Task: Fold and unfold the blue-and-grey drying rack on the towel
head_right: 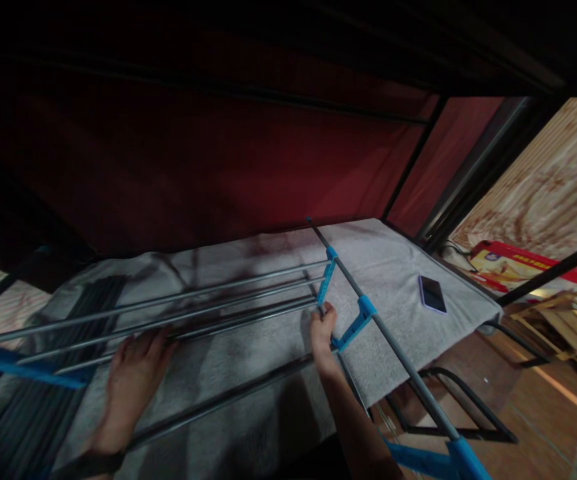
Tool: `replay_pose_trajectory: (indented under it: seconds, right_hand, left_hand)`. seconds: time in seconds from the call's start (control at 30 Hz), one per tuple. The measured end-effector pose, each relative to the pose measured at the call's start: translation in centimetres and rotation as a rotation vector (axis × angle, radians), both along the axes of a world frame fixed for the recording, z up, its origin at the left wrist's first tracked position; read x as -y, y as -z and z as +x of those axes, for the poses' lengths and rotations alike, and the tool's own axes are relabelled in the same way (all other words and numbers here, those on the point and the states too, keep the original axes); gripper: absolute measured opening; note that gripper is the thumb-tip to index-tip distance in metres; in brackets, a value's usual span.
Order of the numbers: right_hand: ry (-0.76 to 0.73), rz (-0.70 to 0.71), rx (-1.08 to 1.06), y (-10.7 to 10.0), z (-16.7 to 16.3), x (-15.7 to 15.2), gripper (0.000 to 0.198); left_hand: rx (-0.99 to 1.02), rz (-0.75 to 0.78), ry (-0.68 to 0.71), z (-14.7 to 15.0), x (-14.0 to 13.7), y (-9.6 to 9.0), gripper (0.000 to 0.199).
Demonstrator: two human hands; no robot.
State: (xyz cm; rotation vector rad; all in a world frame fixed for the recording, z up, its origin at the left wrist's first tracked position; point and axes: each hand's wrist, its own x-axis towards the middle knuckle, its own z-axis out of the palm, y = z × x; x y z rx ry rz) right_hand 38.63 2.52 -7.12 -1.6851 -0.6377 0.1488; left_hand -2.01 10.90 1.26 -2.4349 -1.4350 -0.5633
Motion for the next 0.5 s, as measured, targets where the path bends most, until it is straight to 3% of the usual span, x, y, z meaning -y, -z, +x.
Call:
replay_pose_trajectory:
  seconds: [0.07, 0.2, 0.37, 0.5]
  right_hand:
    - [0.010, -0.024, -0.011, -0.2, 1.6, -0.7, 0.044]
    - [-0.124, -0.086, 0.001, -0.7, 2.5, -2.0, 0.042]
    - [-0.134, -0.110, -0.006, -1.1, 2.8, -3.3, 0.027]
    - [-0.157, -0.145, -0.021, -1.3, 3.4, -3.3, 0.023]
  left_hand:
    - [-0.061, -0.130, 0.012, -0.8, -1.4, -0.2, 0.048]
    - [-0.098, -0.339, 0.052, -2.1, -2.6, -1.0, 0.052]
    - [-0.076, -0.401, 0.018, -2.2, -2.4, -2.0, 0.061]
    - [-0.074, -0.425, 0.039, -2.6, -2.8, -1.8, 0.060]
